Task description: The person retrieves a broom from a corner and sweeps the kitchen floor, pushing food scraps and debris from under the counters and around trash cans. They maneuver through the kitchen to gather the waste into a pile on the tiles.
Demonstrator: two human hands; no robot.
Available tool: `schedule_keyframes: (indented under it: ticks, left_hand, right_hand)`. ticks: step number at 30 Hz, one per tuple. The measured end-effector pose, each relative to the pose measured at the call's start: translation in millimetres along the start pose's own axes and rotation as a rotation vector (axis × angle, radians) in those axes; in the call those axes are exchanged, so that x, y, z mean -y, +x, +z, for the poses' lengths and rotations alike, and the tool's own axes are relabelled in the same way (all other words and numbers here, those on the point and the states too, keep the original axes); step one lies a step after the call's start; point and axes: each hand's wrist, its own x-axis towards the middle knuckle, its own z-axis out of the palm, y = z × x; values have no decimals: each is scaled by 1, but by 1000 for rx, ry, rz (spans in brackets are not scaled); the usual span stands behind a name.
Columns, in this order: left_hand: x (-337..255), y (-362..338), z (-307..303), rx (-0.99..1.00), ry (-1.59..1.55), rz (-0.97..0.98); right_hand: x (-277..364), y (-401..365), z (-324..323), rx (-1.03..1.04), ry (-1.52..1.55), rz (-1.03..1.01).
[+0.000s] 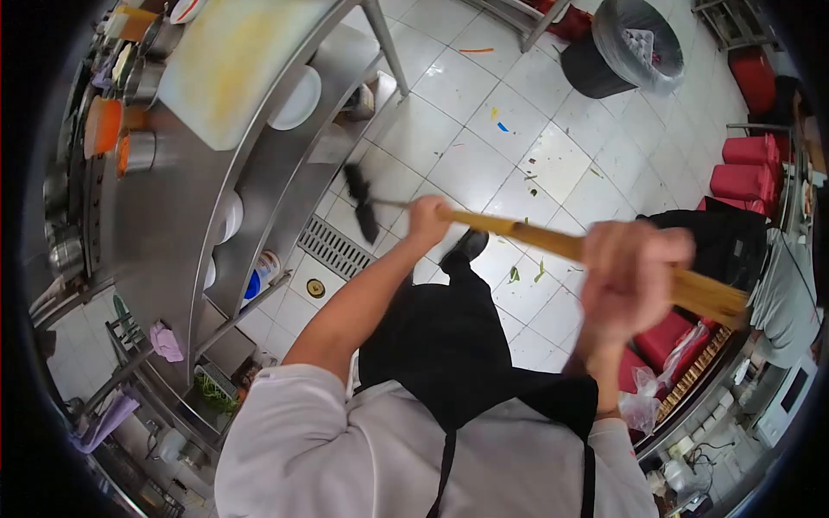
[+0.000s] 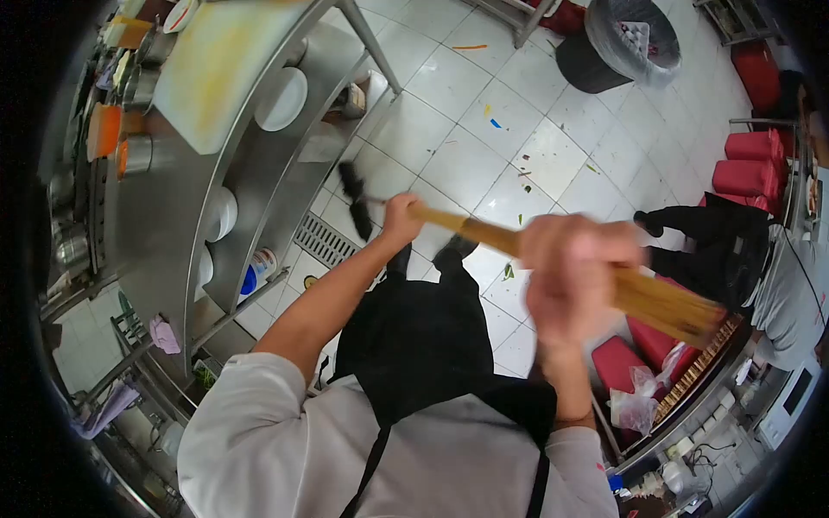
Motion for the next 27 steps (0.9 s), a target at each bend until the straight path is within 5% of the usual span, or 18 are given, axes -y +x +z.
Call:
schedule_keyframes:
  ticks: [4,8,10,14,15,18,21,25,27]
  left_hand:
    - [-122,88,85,-98,-331,179]
    - [-205,146,157,290,-400,198]
    - [-240,167,188,381,-430,360]
    - [-311,169,188,474,-468,518]
    - [-319,172,183,457,-399,581]
    - [-316,198,157,376,-238,724]
    - [-272,259,121,370,-20,671]
    - [-164,372,92,283,368,479]
    - [-89,428,97,207,378,502]
  right_hand:
    - [75,59,-20,131,-318,-209]
    - [105,69,-31,156,-579,-329]
    - [115,70,-40,127,-683,-413]
    - [180,59,-61,44,-550,-671]
    - [185,58,-57,-111,-462,-772]
    - [216,61,-82,-247,-433,-719]
    - [179,88,-115,-127,-380,-570]
    - [52,134,-146,-492,-280,-61]
    - [-37,159,-159,-529,-181,-16]
